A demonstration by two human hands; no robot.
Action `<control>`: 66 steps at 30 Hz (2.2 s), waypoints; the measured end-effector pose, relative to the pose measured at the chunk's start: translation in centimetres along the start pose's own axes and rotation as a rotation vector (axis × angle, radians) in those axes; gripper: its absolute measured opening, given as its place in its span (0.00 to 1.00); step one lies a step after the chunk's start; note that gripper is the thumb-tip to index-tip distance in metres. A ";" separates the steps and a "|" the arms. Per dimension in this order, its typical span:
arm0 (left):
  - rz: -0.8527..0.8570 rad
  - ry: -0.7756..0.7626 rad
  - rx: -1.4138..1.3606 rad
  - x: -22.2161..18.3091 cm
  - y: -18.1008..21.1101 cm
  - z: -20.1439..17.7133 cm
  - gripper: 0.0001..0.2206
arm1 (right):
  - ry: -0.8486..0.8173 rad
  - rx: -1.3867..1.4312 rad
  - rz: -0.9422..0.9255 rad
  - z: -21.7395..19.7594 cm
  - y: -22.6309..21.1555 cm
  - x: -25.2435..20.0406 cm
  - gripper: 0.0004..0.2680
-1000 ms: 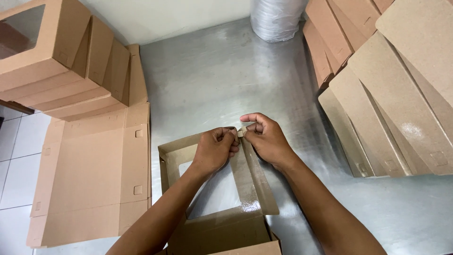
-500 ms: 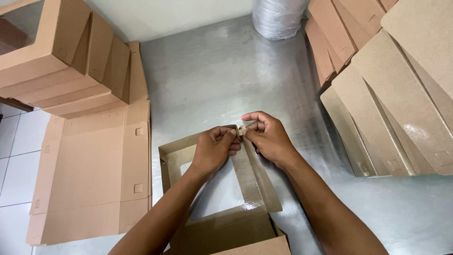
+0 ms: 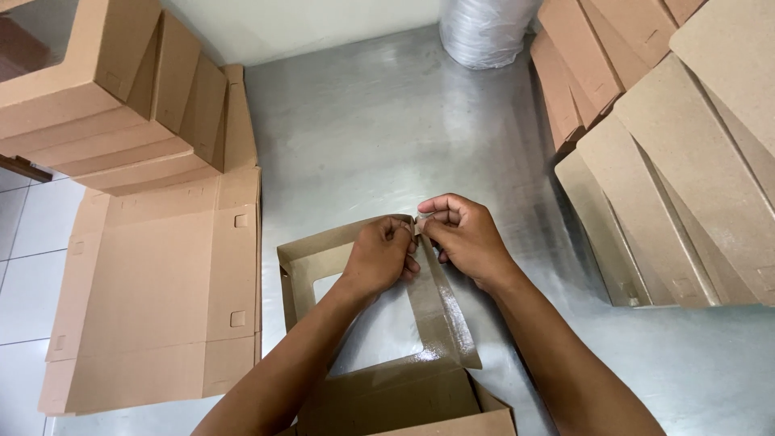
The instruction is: The person assembles a flat cardboard box with a clear plastic window. They fold the side flaps, tuck tabs into slots, and secure the box into a rectangular shape. The finished box is placed on a stack of similar boxes.
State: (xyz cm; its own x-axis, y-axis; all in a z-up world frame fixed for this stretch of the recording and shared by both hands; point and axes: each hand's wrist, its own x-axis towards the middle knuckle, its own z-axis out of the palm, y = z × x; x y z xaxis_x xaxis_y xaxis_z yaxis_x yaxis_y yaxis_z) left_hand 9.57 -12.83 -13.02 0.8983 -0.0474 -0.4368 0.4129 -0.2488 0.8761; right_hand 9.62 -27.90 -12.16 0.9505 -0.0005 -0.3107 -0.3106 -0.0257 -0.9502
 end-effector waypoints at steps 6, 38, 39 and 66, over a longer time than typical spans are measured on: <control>-0.064 -0.023 -0.169 -0.1 -0.1 0.1 0.11 | 0.020 -0.005 -0.009 0.2 0.7 0.4 0.11; 0.068 -0.163 0.504 -1.7 1.4 -2.3 0.14 | -0.108 -0.738 -0.047 1.5 -2.8 0.1 0.09; 0.069 -0.158 0.497 -2.1 1.8 -3.2 0.14 | -0.112 -0.745 -0.051 1.7 -2.9 0.1 0.09; 0.009 0.220 0.007 -6.5 -8.3 -16.3 0.14 | -0.510 -0.535 -0.088 15.3 -6.1 -2.3 0.10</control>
State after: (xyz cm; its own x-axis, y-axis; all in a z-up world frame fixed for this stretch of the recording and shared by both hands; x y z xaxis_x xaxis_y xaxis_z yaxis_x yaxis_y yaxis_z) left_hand 2.75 5.35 -14.17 0.9135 0.1620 -0.3732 0.4042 -0.2563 0.8780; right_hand 9.18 -12.48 -6.00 0.8099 0.4845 -0.3307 -0.0640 -0.4875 -0.8708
